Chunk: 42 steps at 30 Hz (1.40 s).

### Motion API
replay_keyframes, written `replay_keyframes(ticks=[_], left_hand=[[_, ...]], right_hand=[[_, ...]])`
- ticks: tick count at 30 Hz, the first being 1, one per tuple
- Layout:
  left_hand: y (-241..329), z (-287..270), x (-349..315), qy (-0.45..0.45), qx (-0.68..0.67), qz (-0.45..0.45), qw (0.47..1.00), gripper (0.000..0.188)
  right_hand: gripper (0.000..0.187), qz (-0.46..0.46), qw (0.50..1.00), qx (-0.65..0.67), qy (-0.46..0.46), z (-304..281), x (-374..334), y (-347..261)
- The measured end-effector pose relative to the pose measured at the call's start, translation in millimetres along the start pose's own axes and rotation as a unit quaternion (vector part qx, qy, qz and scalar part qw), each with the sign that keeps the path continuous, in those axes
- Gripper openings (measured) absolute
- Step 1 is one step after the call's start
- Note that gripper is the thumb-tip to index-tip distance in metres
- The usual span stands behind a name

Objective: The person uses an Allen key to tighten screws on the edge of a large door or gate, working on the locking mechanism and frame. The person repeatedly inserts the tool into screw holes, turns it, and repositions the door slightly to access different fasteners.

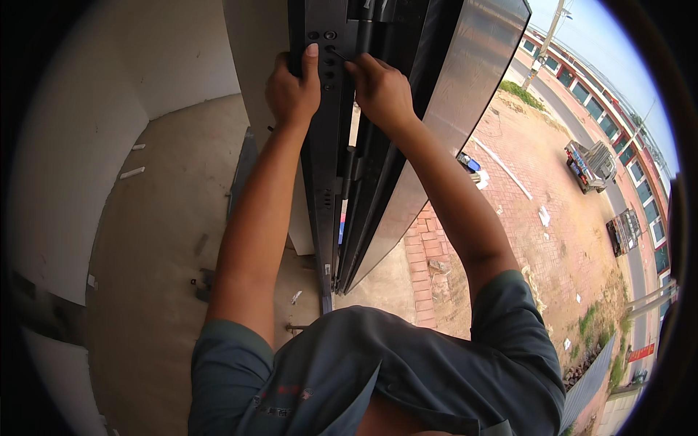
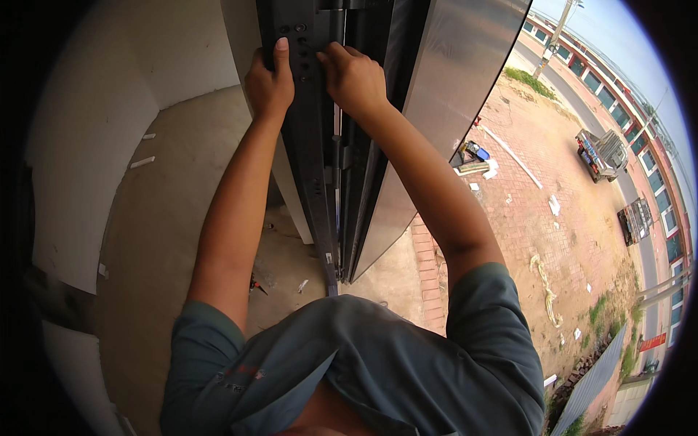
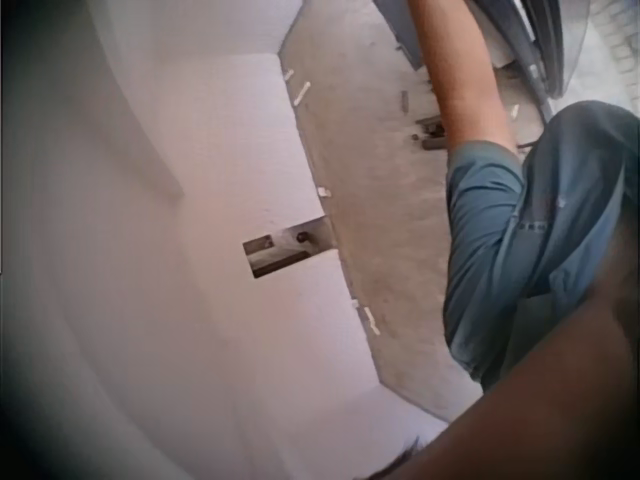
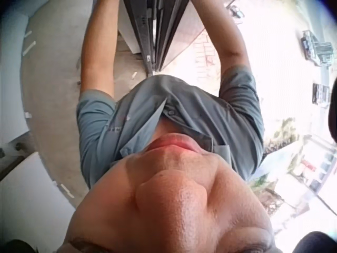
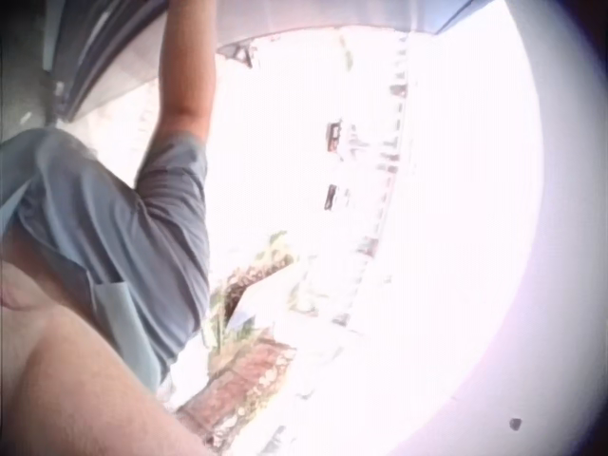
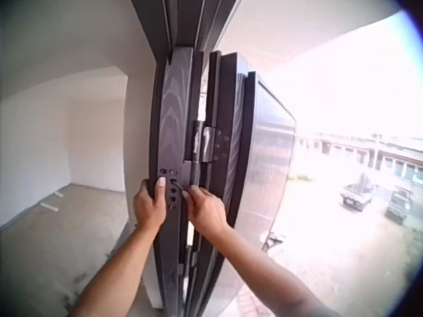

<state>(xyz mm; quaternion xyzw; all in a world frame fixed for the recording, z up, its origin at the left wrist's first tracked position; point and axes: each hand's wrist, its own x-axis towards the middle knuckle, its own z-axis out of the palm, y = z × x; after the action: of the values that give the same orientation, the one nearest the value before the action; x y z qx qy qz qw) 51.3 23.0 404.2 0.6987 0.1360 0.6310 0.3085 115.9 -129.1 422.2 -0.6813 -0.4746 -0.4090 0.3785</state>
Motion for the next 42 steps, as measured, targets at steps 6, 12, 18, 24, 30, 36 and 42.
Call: replay_keyframes(ticks=[6,12,18,24,30,36,42], left_hand=[[6.9,-7.6,-0.8,-0.027,-0.009,-0.008,1.0,0.073],[9.7,-9.2,-0.9,-0.041,-0.007,-0.019,0.999,0.074],[4.2,-7.1,-0.7,-0.026,0.003,-0.005,1.0,0.073],[0.0,-5.1,-0.7,-0.003,-0.007,-0.002,1.0,0.074],[-0.3,-3.7,-1.0,0.003,-0.009,-0.003,1.0,0.072],[4.2,-5.1,-1.9,-0.003,-0.023,-0.004,1.0,0.071],[-3.2,-3.6,-2.6,-0.012,-0.032,0.0,0.999,0.072]], right_hand=[[0.011,0.029,0.995,0.007,-0.091,-12.1,9.7,-2.4],[0.014,0.006,0.984,-0.095,-0.147,-32.4,29.6,-5.9],[0.015,-0.038,0.949,-0.19,-0.249,-56.3,68.3,-15.2],[0.016,-0.2,0.871,-0.333,-0.3,-55.8,118.8,-33.6],[0.033,-0.297,0.845,-0.292,-0.335,-58.8,141.2,-17.4],[0.037,-0.329,0.867,-0.197,-0.317,-75.9,151.0,-13.9],[0.027,-0.326,0.88,-0.14,-0.315,-79.1,149.6,-15.6]])
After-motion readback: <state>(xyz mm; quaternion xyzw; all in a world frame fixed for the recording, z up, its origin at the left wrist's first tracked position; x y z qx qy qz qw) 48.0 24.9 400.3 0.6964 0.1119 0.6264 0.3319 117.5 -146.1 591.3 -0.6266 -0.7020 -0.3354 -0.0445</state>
